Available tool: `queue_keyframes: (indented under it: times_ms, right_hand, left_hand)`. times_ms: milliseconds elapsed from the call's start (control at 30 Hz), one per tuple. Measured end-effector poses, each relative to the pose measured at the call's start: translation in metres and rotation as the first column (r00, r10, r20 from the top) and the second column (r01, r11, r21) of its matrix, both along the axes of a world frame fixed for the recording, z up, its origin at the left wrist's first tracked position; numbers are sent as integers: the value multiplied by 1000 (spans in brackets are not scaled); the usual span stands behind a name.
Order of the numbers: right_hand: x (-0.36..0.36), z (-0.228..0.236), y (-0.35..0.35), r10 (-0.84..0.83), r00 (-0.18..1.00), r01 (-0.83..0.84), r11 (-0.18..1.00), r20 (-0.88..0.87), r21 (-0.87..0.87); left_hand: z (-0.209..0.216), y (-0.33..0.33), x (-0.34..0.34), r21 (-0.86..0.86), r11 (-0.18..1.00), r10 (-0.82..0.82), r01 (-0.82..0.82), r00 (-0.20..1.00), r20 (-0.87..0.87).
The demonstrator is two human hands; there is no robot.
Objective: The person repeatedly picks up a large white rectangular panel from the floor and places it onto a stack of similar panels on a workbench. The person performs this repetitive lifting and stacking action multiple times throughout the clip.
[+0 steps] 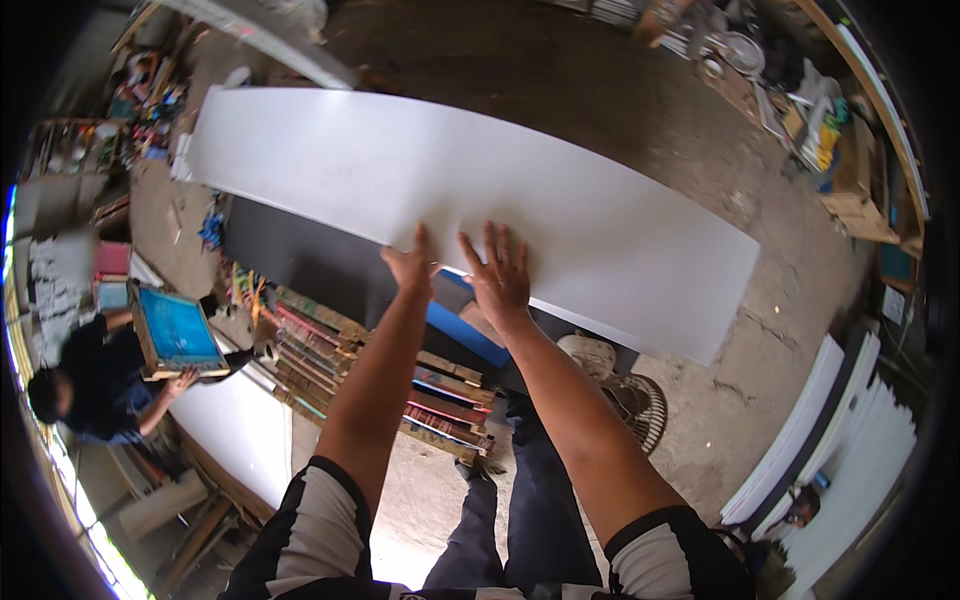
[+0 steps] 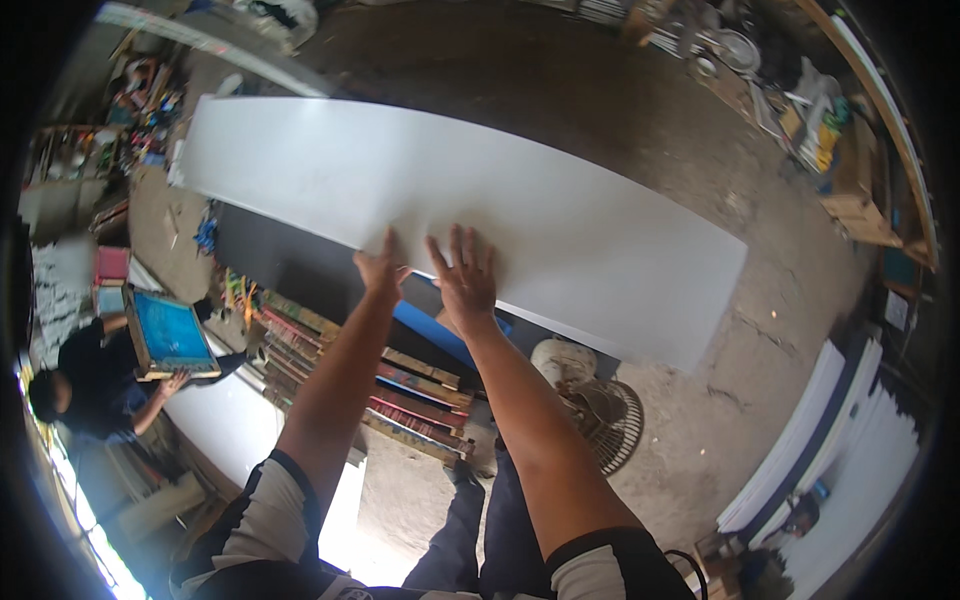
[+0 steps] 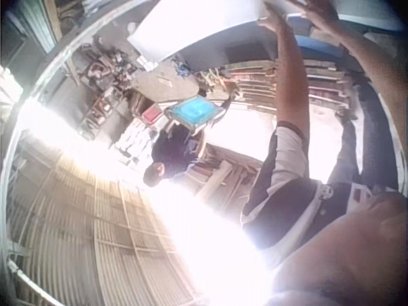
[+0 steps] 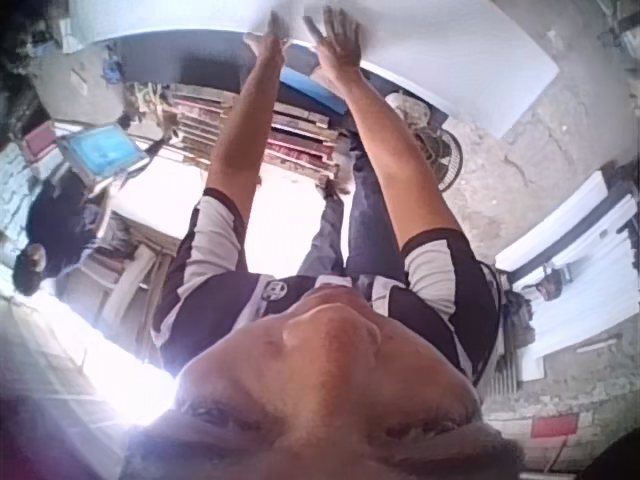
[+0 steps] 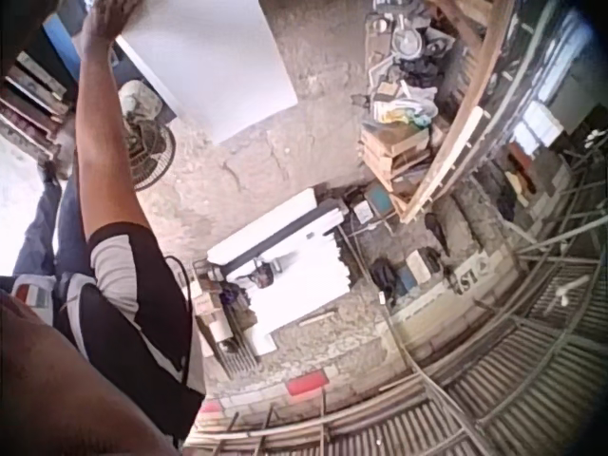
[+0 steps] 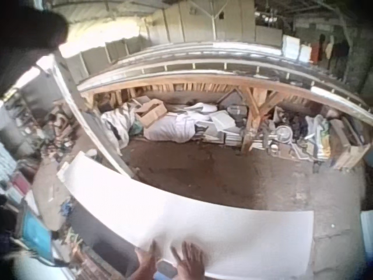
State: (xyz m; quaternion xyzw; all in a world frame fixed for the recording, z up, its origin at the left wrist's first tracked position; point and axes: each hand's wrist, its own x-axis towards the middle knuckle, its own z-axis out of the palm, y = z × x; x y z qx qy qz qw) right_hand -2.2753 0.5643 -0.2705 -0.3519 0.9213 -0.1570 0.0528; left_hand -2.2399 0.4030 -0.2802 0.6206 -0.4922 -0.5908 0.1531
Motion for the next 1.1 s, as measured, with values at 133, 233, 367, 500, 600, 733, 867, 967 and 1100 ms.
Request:
queue_keyframes:
  times_ms: [133,233,367,500,600,733,867,967,1100]
  right_hand:
    - [-35,11,74,-40,996,40,999,74,2]
    - [-78,-9,170,-341,932,347,937,-126,33]
    - [-110,-20,301,-836,516,852,479,-187,209]
    - [-117,-9,379,-956,-64,987,-19,286,157]
    - [-111,-8,394,-839,94,989,140,536,46]
    - [-98,2,369,-630,109,981,195,769,21]
    - [-87,11,343,-680,56,981,173,731,85]
    - [-83,7,339,-741,121,984,177,660,18]
    - [-85,2,321,-894,96,954,207,437,215]
  left_hand:
    - [-11,-11,10,61,998,-5,9,997,-72]
    - [-13,-8,9,85,996,36,-25,992,-123]
    - [-4,1,2,90,995,64,-50,986,-156]
    - [-6,-1,6,105,994,54,-33,977,-206]
    - [1,-9,6,61,997,66,-55,979,-192]
    - [-10,-58,17,58,996,78,-71,990,-118]
    - [-3,-78,15,96,994,53,-51,998,-24]
    - [7,-75,7,75,997,-49,37,984,172]
    - [7,-85,3,84,986,-168,147,892,421]
